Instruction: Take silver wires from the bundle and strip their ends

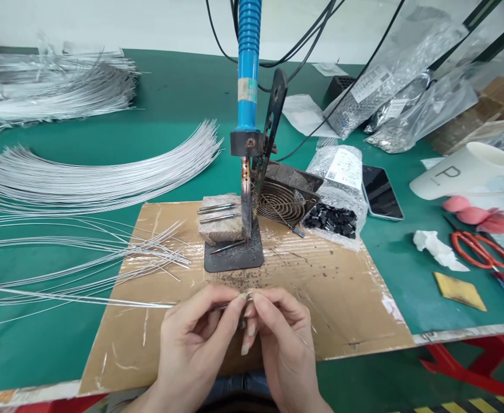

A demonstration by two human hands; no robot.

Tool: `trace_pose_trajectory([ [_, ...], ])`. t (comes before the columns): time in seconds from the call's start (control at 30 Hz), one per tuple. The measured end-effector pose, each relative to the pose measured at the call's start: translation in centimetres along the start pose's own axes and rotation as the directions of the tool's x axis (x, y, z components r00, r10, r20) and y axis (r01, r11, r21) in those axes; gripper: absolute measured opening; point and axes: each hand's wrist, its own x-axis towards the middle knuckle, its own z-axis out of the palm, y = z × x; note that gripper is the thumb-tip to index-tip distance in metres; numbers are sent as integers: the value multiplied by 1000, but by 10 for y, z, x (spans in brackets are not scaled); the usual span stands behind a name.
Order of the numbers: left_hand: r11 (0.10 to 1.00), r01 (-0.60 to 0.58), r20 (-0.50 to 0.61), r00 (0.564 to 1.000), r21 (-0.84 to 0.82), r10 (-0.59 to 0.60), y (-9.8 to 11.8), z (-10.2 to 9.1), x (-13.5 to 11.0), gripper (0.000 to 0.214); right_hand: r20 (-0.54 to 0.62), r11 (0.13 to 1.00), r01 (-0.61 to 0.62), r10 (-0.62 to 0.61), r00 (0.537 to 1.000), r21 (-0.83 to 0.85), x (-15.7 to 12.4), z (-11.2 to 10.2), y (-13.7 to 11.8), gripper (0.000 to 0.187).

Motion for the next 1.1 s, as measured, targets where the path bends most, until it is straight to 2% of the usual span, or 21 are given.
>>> trace_pose_trajectory([
  [0.3,988,14,39,999,-154,-8,7,0,8,14,35,1000,-22,22,999,-13,4,-1,-7,18],
  [0.87,985,33,16,999,-168,-31,9,2,6,14,16,1000,2,-1,1000,-13,1,0,-2,14],
  [1.1,986,31,28,999,-165,-27,7,-2,8,12,47,999,-37,38,998,-30,6,-2,-10,22],
])
